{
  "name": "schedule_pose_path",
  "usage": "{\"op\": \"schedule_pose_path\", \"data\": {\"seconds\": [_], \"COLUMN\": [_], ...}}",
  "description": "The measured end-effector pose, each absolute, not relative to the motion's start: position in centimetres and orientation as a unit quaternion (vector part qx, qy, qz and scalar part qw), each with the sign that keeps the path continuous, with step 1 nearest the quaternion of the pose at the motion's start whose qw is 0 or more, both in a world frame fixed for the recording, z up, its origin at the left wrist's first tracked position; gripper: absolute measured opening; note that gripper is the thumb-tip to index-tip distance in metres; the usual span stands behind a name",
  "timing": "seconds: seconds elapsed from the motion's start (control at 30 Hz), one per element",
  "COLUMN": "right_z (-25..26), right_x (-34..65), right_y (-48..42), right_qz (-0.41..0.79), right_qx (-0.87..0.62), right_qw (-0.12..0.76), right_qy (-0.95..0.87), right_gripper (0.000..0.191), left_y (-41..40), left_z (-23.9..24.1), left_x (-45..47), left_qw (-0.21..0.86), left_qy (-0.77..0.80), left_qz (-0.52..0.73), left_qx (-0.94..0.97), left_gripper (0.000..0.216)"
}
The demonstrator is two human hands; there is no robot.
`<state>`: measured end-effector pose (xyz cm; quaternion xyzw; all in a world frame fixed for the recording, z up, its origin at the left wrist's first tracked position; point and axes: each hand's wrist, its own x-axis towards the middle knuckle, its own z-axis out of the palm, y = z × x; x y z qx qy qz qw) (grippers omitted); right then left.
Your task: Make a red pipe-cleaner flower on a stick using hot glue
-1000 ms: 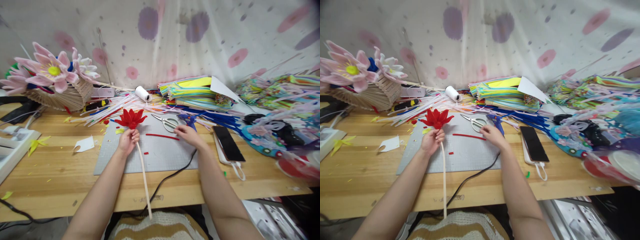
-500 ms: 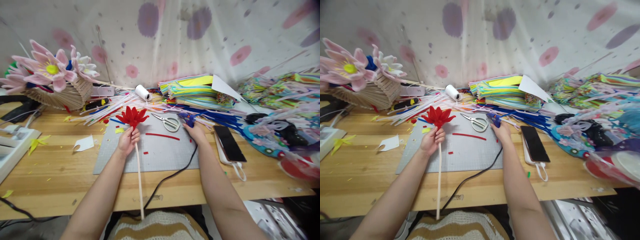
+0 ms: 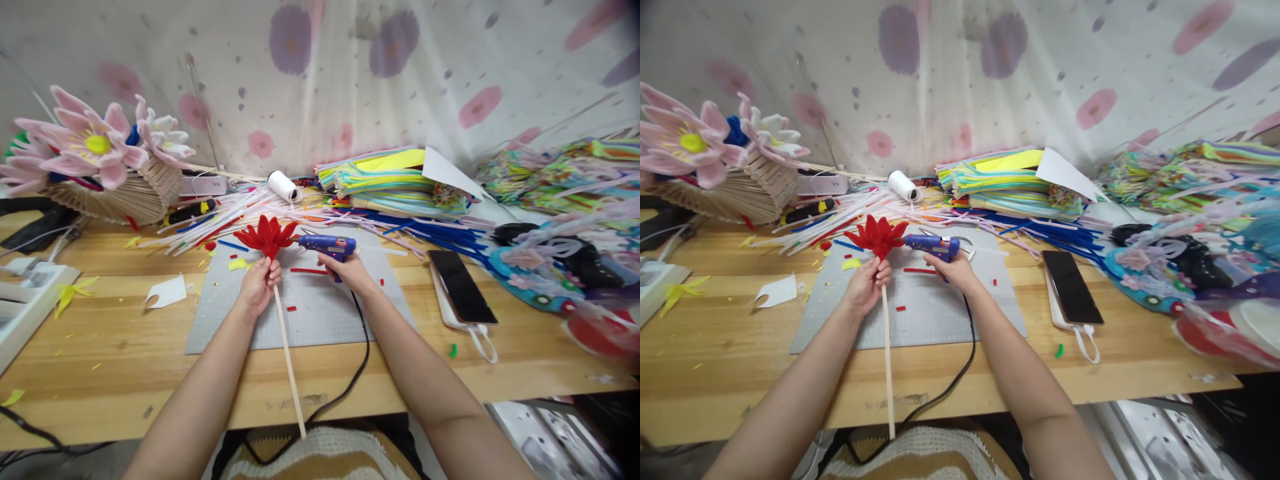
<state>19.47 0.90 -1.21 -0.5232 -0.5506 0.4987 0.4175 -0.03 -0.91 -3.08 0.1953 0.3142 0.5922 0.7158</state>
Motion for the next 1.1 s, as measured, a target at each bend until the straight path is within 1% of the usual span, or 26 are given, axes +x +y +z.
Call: {"op": "schedule_pose_path", "data": {"seconds": [0.13, 0.33, 0.4, 0.47, 0.6, 0.8, 1.0, 1.1], "right_z": [-2.3, -3.4, -3.6, -3.8, -4.0, -3.8, -3.8, -3.9], "right_x": [18.2, 18.3, 18.3, 18.3, 18.3, 18.1, 18.0, 17.9], "right_y": [0.9, 0.9, 0.8, 0.7, 0.5, 0.6, 0.5, 0.6], "right_qz": [0.483, 0.461, 0.454, 0.453, 0.433, 0.382, 0.403, 0.404], "right_qx": [-0.535, -0.550, -0.550, -0.549, -0.546, -0.558, -0.564, -0.559], "right_qw": [0.410, 0.401, 0.400, 0.404, 0.424, 0.423, 0.398, 0.403], "right_qy": [-0.559, -0.570, -0.576, -0.575, -0.578, -0.603, -0.601, -0.602], "right_gripper": [0.037, 0.038, 0.038, 0.038, 0.037, 0.040, 0.038, 0.037], "left_y": [-0.7, -0.7, -0.7, -0.8, -0.8, -0.8, -0.8, -0.8], "left_z": [-3.6, -3.7, -3.7, -3.7, -3.7, -3.7, -3.9, -3.9], "left_x": [0.0, 0.5, 0.6, 0.6, 0.7, 0.8, 0.7, 0.8], "left_qw": [0.694, 0.693, 0.695, 0.701, 0.715, 0.709, 0.702, 0.700], "left_qy": [0.328, 0.335, 0.340, 0.342, 0.334, 0.332, 0.337, 0.338], "left_qz": [0.601, 0.601, 0.600, 0.595, 0.584, 0.592, 0.593, 0.593], "left_qx": [0.220, 0.213, 0.204, 0.194, 0.189, 0.192, 0.203, 0.209], "left_gripper": [0.021, 0.020, 0.016, 0.011, 0.008, 0.013, 0.014, 0.013]}}
